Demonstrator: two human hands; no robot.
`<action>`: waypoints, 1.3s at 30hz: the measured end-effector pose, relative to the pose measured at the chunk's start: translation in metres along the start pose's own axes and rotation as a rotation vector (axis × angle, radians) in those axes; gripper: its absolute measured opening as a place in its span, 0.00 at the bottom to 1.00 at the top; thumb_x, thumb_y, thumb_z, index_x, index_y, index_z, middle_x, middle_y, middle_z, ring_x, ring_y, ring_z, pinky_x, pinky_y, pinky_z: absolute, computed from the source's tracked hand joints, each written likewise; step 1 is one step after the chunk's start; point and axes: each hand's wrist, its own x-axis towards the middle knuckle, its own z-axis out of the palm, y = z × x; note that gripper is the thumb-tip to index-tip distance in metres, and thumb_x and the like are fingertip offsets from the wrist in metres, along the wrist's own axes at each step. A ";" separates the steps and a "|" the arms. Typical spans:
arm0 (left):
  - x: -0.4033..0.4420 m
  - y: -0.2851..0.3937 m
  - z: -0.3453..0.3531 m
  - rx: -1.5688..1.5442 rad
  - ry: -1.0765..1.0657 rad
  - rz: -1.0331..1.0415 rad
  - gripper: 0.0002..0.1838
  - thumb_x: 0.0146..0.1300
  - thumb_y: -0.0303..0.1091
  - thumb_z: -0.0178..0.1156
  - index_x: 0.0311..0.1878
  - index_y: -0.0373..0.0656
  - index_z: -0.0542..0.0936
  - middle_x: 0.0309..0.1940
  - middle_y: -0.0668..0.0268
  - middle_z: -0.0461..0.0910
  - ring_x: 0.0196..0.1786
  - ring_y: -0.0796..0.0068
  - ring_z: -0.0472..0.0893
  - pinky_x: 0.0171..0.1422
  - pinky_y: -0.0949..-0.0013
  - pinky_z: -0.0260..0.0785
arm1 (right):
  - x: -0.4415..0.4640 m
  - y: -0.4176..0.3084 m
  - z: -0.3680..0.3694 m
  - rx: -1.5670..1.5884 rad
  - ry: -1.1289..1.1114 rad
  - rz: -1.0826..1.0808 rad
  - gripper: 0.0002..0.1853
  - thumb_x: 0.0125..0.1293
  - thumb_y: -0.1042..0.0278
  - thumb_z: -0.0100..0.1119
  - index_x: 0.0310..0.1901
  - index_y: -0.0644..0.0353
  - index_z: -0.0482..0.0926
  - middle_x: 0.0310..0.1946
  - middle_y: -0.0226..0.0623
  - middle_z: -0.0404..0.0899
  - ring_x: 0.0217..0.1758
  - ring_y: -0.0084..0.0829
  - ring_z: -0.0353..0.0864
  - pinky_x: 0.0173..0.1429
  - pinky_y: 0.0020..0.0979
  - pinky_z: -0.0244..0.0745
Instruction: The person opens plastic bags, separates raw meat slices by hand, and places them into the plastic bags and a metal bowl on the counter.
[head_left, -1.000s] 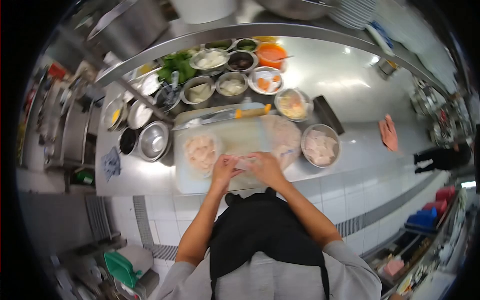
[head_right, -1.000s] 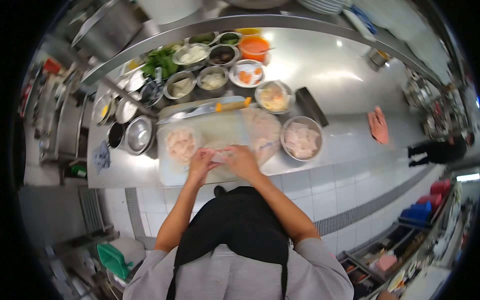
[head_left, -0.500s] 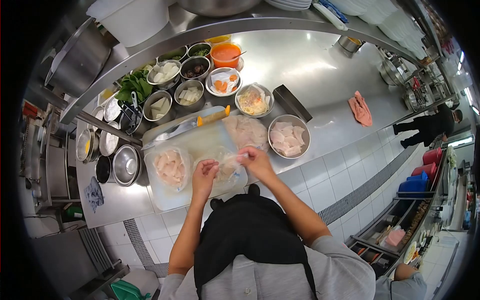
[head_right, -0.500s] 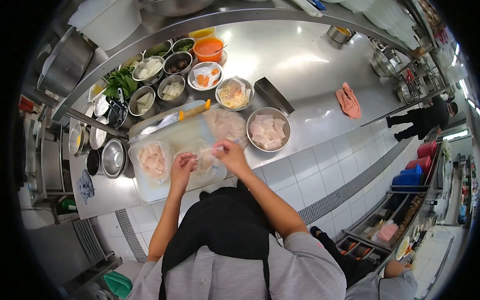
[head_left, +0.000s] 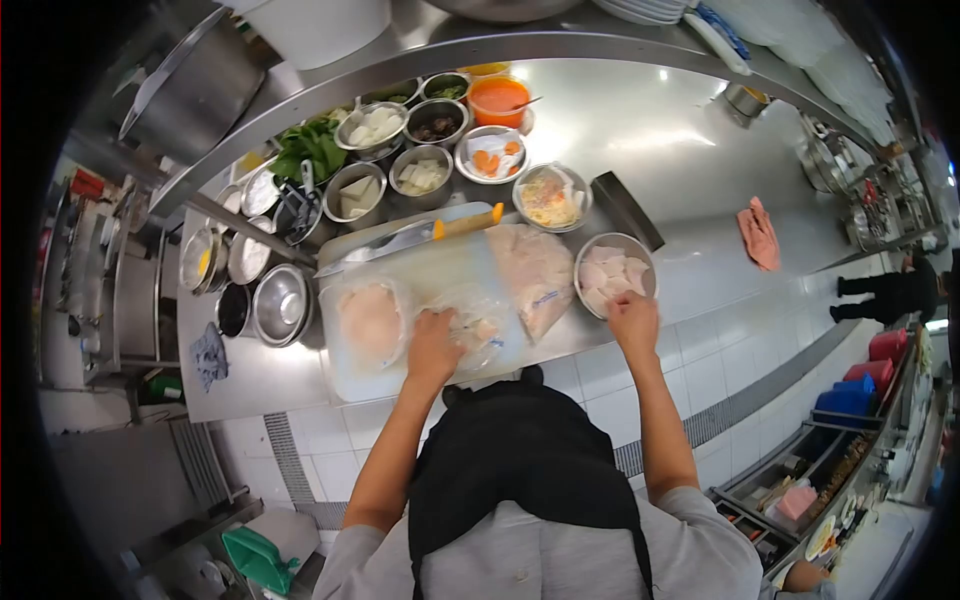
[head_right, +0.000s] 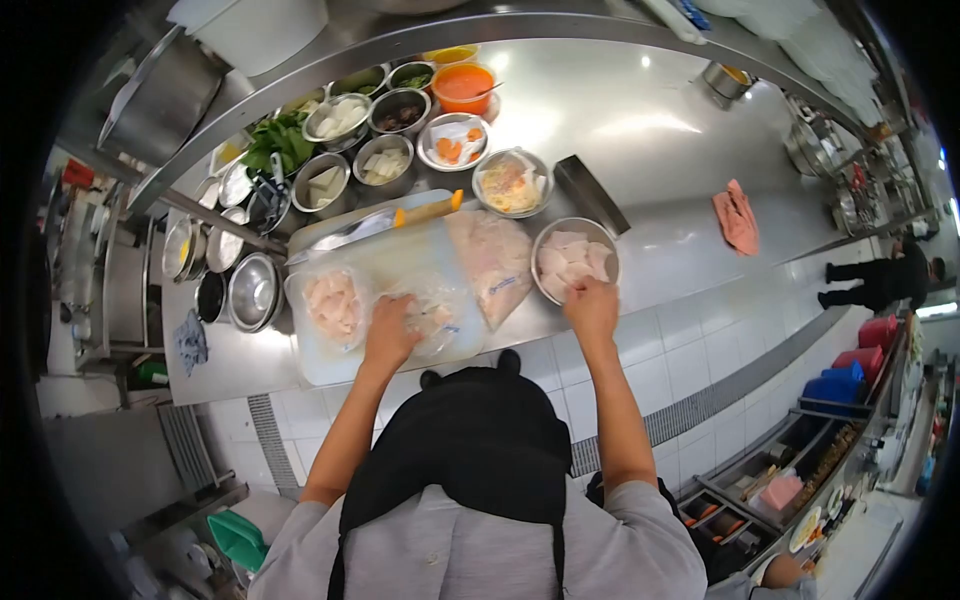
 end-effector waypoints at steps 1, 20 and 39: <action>0.002 0.002 -0.002 0.018 -0.034 -0.031 0.32 0.47 0.28 0.70 0.59 0.43 0.75 0.54 0.51 0.72 0.60 0.47 0.71 0.65 0.53 0.66 | -0.004 -0.004 0.004 -0.322 0.042 -0.173 0.09 0.56 0.65 0.69 0.34 0.61 0.83 0.30 0.41 0.83 0.36 0.41 0.80 0.41 0.36 0.75; -0.016 -0.013 -0.029 0.188 -0.066 -0.036 0.28 0.46 0.29 0.74 0.52 0.40 0.75 0.52 0.55 0.75 0.56 0.50 0.75 0.59 0.55 0.70 | -0.066 -0.128 0.122 -0.343 -0.484 -0.676 0.14 0.53 0.75 0.62 0.43 0.54 0.83 0.41 0.40 0.78 0.38 0.47 0.83 0.43 0.43 0.78; -0.037 -0.048 -0.020 -0.010 0.027 0.159 0.07 0.49 0.28 0.72 0.33 0.40 0.86 0.44 0.57 0.75 0.42 0.57 0.79 0.46 0.57 0.74 | -0.098 -0.163 0.154 -0.146 -0.737 -0.651 0.16 0.52 0.70 0.67 0.44 0.59 0.80 0.43 0.42 0.79 0.49 0.45 0.79 0.51 0.40 0.78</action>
